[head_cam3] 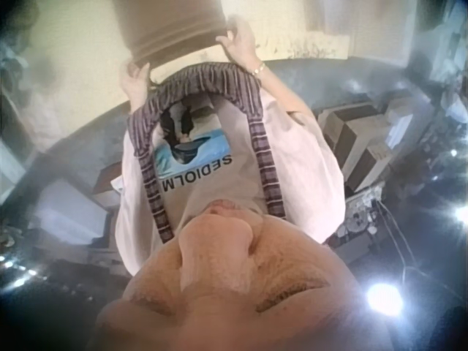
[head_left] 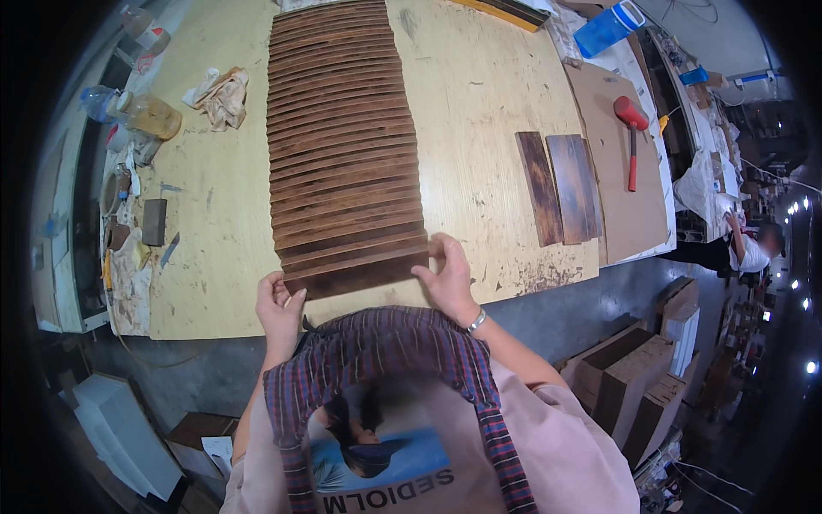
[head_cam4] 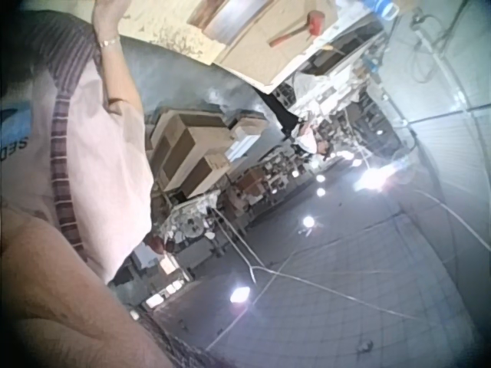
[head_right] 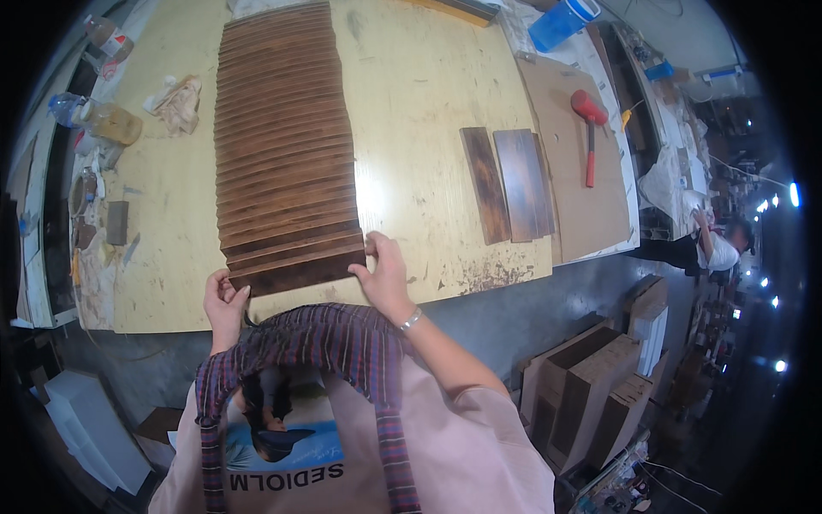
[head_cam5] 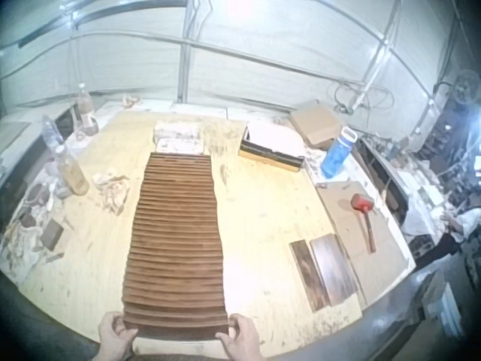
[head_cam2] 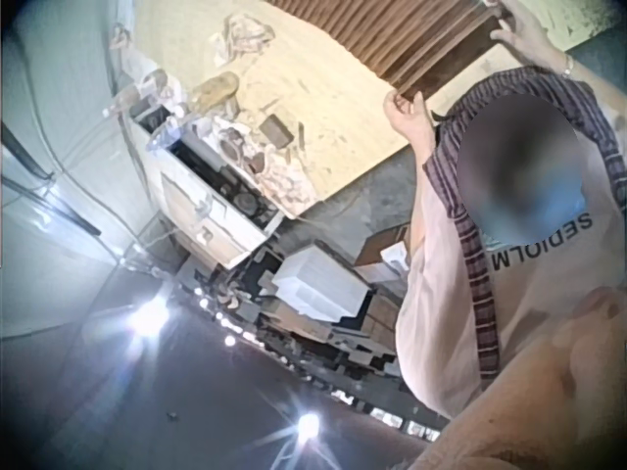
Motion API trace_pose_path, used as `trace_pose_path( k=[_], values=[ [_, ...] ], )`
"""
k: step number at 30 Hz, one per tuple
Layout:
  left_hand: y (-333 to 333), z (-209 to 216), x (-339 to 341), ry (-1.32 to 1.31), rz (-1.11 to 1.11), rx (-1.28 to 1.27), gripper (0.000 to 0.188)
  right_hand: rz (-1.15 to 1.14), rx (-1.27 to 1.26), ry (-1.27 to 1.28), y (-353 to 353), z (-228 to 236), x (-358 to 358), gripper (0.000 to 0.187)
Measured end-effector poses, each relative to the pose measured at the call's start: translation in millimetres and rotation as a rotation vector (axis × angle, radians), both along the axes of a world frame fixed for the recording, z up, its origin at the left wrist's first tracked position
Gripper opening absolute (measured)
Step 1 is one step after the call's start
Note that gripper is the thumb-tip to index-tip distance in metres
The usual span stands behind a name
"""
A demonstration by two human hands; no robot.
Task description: The person polishes a flexible wooden tambour mat by hand using a small block and a yellow sponge, then wipes the surface with a white cloth.
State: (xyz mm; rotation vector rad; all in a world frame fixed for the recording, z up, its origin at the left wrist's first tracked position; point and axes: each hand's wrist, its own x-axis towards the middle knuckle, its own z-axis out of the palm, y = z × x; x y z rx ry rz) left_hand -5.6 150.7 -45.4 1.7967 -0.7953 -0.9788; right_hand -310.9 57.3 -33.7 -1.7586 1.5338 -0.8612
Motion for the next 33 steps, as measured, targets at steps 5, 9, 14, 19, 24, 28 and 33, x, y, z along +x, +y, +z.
trace_pose_path(
  k=[5, 9, 14, 19, 24, 28, 33],
  values=[
    [-16.7, -4.7, 8.5, -0.126, -0.094, -0.141, 0.064, 0.043, -0.032, 0.023, -19.7, 6.6, 6.3, 0.085],
    [-37.2, -3.6, 12.3, 0.202, -0.013, -0.242, 0.070, 0.076, 0.033, -0.110, -35.4, 7.2, 23.4, 0.104],
    [-61.3, 19.7, -5.0, 0.246, -0.111, -0.101, 0.068, 0.145, 0.242, -0.473, -41.8, -1.5, 34.3, 0.105],
    [-70.3, 19.9, 13.2, 0.453, -0.102, -0.156, 0.069, 0.143, 0.165, -0.375, -57.2, 1.2, 24.4, 0.098],
    [-129.8, 21.8, 45.4, 0.509, -0.069, -0.168, 0.075, 0.104, 0.367, -0.682, -135.7, 28.3, 41.3, 0.089],
    [-174.9, 18.8, 31.7, 0.522, -0.252, -0.187, 0.070, 0.133, 0.444, -0.684, -167.9, 5.2, 56.3, 0.081],
    [-178.9, 17.5, 31.5, 0.579, -0.243, -0.209, 0.066, 0.211, 0.358, -0.524, -176.8, -4.6, 50.7, 0.074]
  ],
)
